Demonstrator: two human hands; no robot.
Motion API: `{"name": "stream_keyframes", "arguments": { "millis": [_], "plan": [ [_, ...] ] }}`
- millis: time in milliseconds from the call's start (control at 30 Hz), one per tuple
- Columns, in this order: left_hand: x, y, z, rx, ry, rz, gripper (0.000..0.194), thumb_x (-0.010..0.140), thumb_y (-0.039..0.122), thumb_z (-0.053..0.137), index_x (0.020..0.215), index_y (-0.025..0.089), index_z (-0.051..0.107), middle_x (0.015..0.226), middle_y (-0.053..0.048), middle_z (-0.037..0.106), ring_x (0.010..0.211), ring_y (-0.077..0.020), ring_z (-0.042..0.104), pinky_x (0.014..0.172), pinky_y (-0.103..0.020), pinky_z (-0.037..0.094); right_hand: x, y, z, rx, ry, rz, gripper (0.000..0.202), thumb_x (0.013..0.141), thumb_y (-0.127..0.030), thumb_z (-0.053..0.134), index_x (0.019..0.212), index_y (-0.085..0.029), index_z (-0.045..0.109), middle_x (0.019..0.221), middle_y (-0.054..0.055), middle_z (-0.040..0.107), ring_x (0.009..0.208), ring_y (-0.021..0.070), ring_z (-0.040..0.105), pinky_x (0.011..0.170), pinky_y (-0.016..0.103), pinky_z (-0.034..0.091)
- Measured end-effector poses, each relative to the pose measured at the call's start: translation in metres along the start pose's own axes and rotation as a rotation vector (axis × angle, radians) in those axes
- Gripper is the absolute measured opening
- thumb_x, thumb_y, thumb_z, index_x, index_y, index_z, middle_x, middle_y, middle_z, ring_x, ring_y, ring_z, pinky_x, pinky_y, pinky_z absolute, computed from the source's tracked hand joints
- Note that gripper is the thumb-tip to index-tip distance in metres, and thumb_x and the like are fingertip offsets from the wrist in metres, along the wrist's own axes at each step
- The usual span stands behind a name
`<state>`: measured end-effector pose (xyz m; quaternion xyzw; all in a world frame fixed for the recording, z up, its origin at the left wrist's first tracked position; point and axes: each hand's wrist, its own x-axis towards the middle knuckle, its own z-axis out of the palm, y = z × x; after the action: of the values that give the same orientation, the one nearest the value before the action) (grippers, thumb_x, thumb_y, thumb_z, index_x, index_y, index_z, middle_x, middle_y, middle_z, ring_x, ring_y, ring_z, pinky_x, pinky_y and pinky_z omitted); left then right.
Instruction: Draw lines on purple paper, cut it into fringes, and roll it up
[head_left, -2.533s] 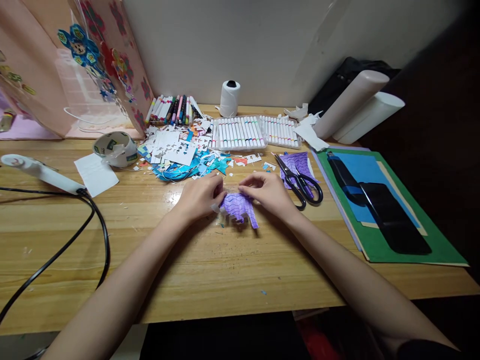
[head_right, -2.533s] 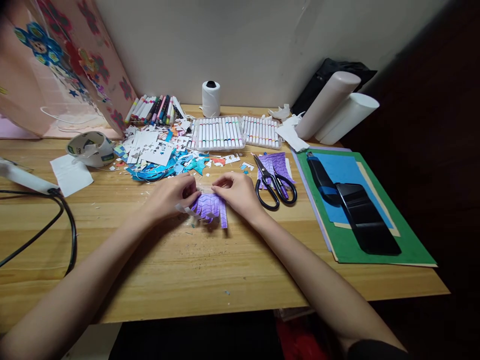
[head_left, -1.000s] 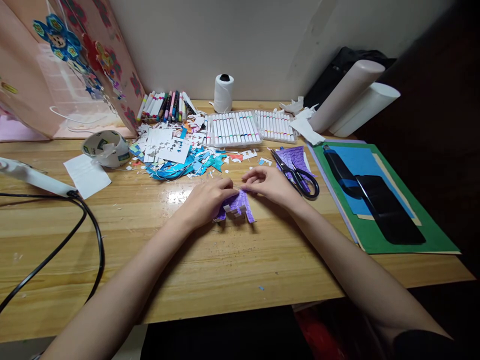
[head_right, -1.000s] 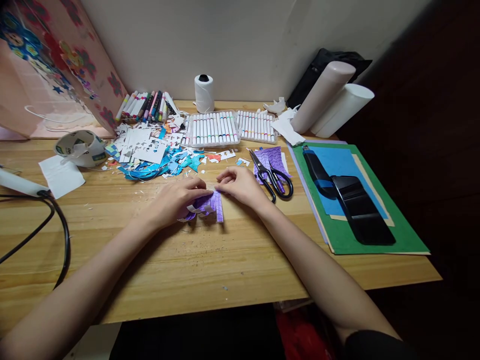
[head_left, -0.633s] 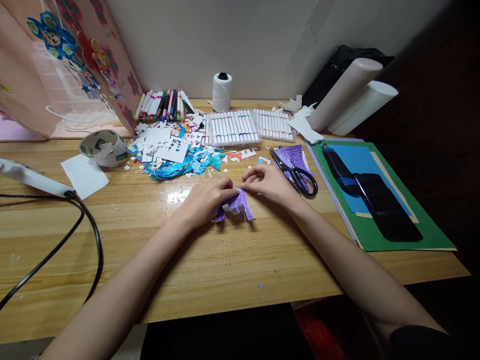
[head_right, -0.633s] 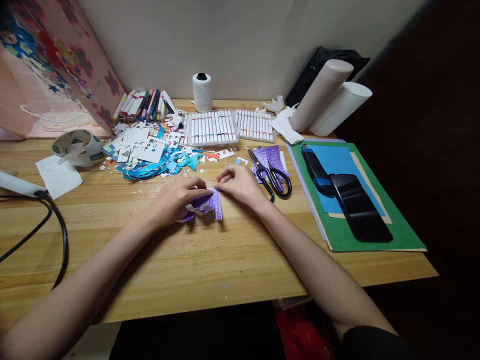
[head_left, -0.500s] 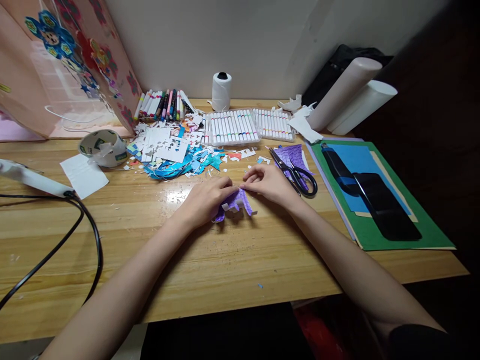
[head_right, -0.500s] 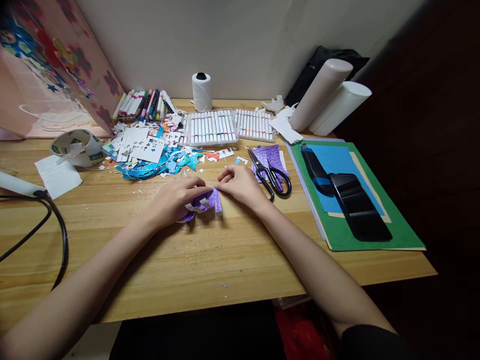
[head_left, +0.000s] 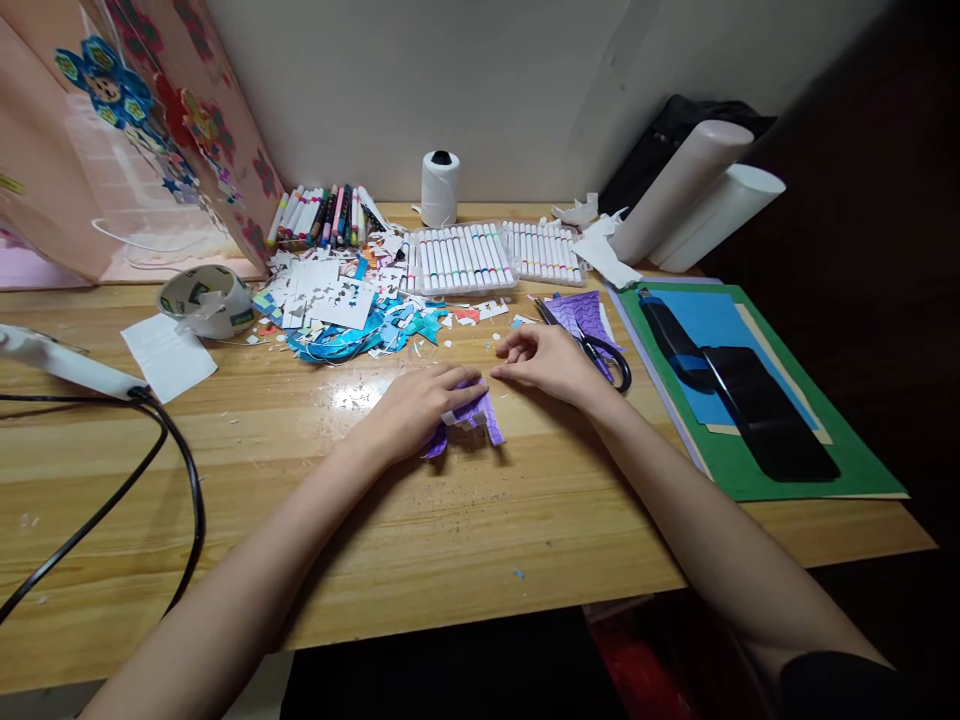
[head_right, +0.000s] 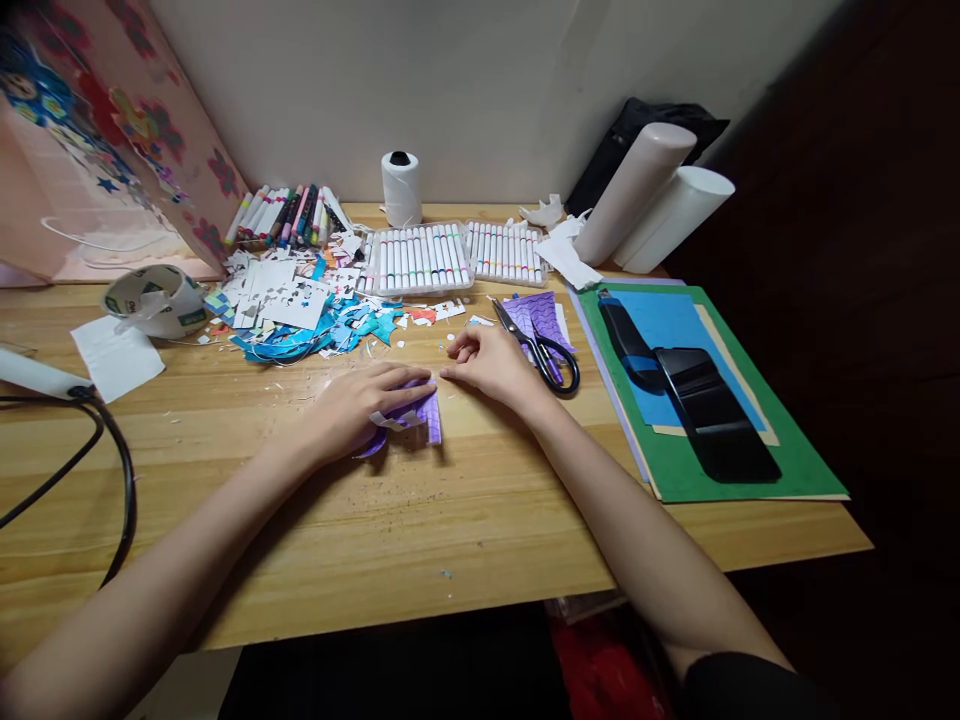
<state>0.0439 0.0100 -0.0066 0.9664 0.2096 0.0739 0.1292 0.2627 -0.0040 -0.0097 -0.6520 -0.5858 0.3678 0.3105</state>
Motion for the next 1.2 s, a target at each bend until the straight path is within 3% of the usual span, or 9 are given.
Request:
{"name": "stream_keyframes", "arguments": {
  "millis": [133, 300, 500, 633, 800, 967, 1067, 1133, 1200],
  "plan": [
    [-0.001, 0.008, 0.004, -0.185, -0.033, 0.09, 0.037, 0.094, 0.014, 0.044, 0.128, 0.019, 0.056, 0.14, -0.009, 0.051, 0.131, -0.0203, 0.045, 0.106, -0.039, 0.041, -0.003, -0.009, 0.005, -0.127, 0.051, -0.171, 0.01, 0.073, -0.023, 0.069, 0.08, -0.016, 0.067, 0.067, 0.0, 0.058, 0.062, 0.0121, 0.052, 0.059, 0.026, 0.04],
    [-0.011, 0.023, 0.0, -0.33, -0.151, 0.098, 0.049, 0.088, 0.003, 0.041, 0.134, 0.017, 0.05, 0.142, -0.008, 0.047, 0.134, -0.0164, 0.04, 0.112, -0.037, 0.035, -0.006, -0.015, 0.005, -0.264, -0.166, -0.359, 0.01, 0.084, -0.023, 0.061, 0.079, -0.019, 0.07, 0.076, 0.002, 0.063, 0.073, 0.0138, 0.055, 0.069, 0.027, 0.041],
    [-0.03, 0.029, 0.003, -0.405, -0.135, 0.022, 0.058, 0.083, -0.001, 0.037, 0.136, 0.02, 0.047, 0.145, -0.006, 0.043, 0.135, -0.0148, 0.039, 0.113, -0.039, 0.032, -0.009, -0.014, 0.007, -0.387, -0.323, -0.582, 0.024, 0.093, -0.023, 0.051, 0.106, -0.022, 0.071, 0.095, 0.007, 0.062, 0.09, 0.0172, 0.055, 0.082, 0.03, 0.042],
    [-0.032, 0.031, 0.006, -0.411, -0.095, 0.016, 0.053, 0.084, 0.001, 0.04, 0.132, 0.019, 0.053, 0.14, -0.007, 0.049, 0.132, -0.016, 0.044, 0.111, -0.037, 0.035, -0.011, -0.019, 0.021, -0.561, -0.309, -0.65, 0.034, 0.094, -0.03, 0.048, 0.125, -0.027, 0.061, 0.098, 0.009, 0.057, 0.091, 0.021, 0.05, 0.08, 0.033, 0.04],
    [-0.031, 0.032, 0.005, -0.416, -0.073, 0.007, 0.057, 0.082, 0.0, 0.039, 0.134, 0.02, 0.051, 0.143, -0.006, 0.046, 0.133, -0.0154, 0.042, 0.112, -0.039, 0.034, -0.011, -0.024, 0.024, -0.586, -0.311, -0.592, 0.039, 0.096, -0.037, 0.044, 0.13, -0.024, 0.058, 0.097, 0.009, 0.056, 0.088, 0.0211, 0.051, 0.079, 0.032, 0.04],
    [-0.032, 0.032, 0.005, -0.47, -0.058, 0.002, 0.05, 0.086, 0.004, 0.039, 0.131, 0.021, 0.055, 0.14, -0.006, 0.049, 0.131, -0.0154, 0.045, 0.112, -0.039, 0.035, -0.012, -0.022, -0.008, -0.524, -0.284, -0.456, 0.032, 0.095, -0.034, 0.044, 0.104, -0.019, 0.071, 0.092, 0.009, 0.062, 0.084, 0.02, 0.056, 0.077, 0.03, 0.041],
    [-0.035, 0.031, 0.006, -0.557, -0.013, -0.014, 0.044, 0.09, 0.009, 0.039, 0.127, 0.026, 0.058, 0.137, -0.004, 0.053, 0.128, -0.0151, 0.049, 0.109, -0.04, 0.038, -0.016, -0.018, -0.039, -0.501, -0.116, -0.341, 0.026, 0.092, -0.028, 0.047, 0.084, -0.018, 0.07, 0.087, 0.007, 0.068, 0.081, 0.0194, 0.059, 0.075, 0.03, 0.041],
    [-0.038, 0.029, 0.003, -0.618, 0.029, -0.061, 0.044, 0.091, 0.009, 0.038, 0.124, 0.028, 0.06, 0.133, -0.002, 0.058, 0.123, -0.0148, 0.053, 0.106, -0.039, 0.042, -0.021, -0.012, -0.061, -0.518, 0.05, -0.182, 0.02, 0.087, -0.027, 0.051, 0.08, -0.017, 0.067, 0.086, 0.007, 0.069, 0.079, 0.0198, 0.061, 0.071, 0.029, 0.042],
    [-0.036, 0.026, -0.006, -0.654, 0.085, -0.113, 0.043, 0.09, 0.009, 0.037, 0.12, 0.026, 0.062, 0.126, -0.003, 0.064, 0.116, -0.0155, 0.058, 0.101, -0.039, 0.046, -0.027, -0.005, -0.078, -0.542, 0.096, 0.008, 0.015, 0.08, -0.031, 0.06, 0.076, -0.017, 0.064, 0.078, 0.006, 0.069, 0.071, 0.0196, 0.061, 0.062, 0.028, 0.041]
  ]
}}
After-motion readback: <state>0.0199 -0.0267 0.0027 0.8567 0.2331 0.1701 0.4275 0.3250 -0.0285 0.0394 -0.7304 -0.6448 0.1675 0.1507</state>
